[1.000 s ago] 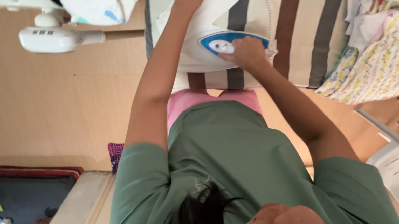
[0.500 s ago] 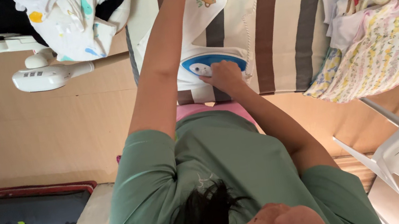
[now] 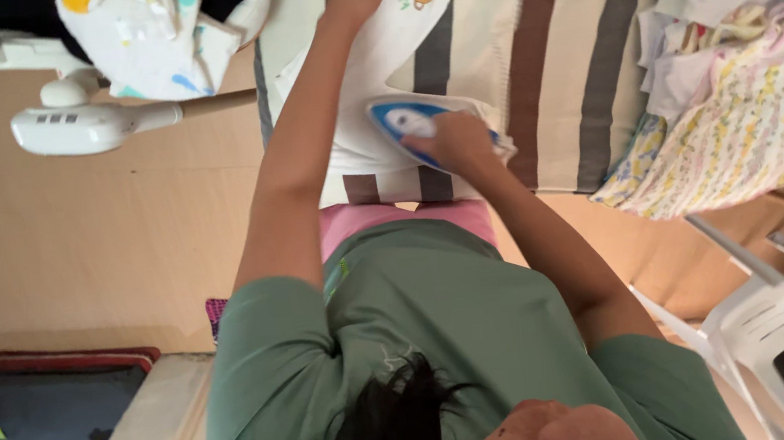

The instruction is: The person irons several small white garments on a striped ironing board. They repeatedly pick up each item, smooth it, iron both sides, and place it aside. The person uses a blue and white iron and handles the clothes by hand.

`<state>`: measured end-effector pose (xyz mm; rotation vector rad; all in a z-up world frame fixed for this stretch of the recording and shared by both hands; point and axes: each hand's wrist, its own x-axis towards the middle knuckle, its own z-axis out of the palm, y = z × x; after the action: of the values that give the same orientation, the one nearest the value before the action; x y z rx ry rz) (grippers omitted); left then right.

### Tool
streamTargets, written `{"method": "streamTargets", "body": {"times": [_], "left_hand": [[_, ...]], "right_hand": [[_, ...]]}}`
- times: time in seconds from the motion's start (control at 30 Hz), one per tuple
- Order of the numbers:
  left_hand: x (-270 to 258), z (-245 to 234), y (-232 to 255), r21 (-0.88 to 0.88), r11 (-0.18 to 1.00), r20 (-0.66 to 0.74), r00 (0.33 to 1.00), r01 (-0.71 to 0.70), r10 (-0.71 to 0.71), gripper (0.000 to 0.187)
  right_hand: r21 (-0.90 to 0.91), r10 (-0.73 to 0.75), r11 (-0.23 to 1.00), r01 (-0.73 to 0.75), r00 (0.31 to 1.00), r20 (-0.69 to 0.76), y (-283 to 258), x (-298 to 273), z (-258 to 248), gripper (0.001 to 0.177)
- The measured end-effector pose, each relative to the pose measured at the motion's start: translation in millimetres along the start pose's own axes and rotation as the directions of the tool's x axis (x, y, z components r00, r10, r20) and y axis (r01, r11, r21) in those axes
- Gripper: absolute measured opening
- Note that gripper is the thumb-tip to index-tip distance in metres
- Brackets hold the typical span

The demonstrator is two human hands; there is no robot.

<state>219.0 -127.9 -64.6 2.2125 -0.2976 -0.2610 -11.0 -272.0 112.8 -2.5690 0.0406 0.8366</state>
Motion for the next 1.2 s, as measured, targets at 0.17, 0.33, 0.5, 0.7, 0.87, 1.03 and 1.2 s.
{"method": "streamTargets", "body": {"times": [0.17,0.33,0.5,0.7,0.87,1.03,1.2], "left_hand": [[-140.1,-81.1,28.9,0.296,0.955,-0.524,0.833,-0.021,0.18,0.055],[-194.6,-97.0,19.2,0.22,0.893,-0.469,0.845,0.394,-0.257,0.054],[-211.3,-100.9,-5.4,0.082,0.889,-0.418,0.825,0.451,-0.381,0.052],[-221.5,-89.6,11.8,-0.351,0.827,-0.356,0.754,0.439,-0.551,0.047],[-222.7,-76.1,21.5,-0.429,0.754,-0.458,0.6,0.496,-0.656,0.04],[-222.3,-73.5,23.9,-0.442,0.843,-0.604,0.593,0.306,-0.532,0.037],[-221.1,-70.1,18.9,-0.395,0.842,-0.602,0.59,0.366,-0.539,0.037]], "right_hand": [[0.122,-0.022,0.991,0.05,0.975,-0.221,-11.4,34.4,2.6,0.065],[0.164,0.13,0.982,-0.096,0.969,-0.211,-5.1,126.4,2.5,0.069],[0.375,0.343,0.892,-0.252,0.917,-0.201,15.4,155.7,-51.4,0.073],[0.151,0.036,0.988,0.013,0.947,-0.32,10.4,139.9,-6.1,0.074],[0.295,0.267,0.938,-0.182,0.922,-0.28,13.9,153.1,-54.9,0.074],[-0.171,-0.178,0.973,0.156,0.977,-0.12,11.0,138.8,-53.0,0.087],[-0.327,-0.488,0.821,0.467,0.873,0.021,-29.3,142.3,-18.8,0.075]]}}
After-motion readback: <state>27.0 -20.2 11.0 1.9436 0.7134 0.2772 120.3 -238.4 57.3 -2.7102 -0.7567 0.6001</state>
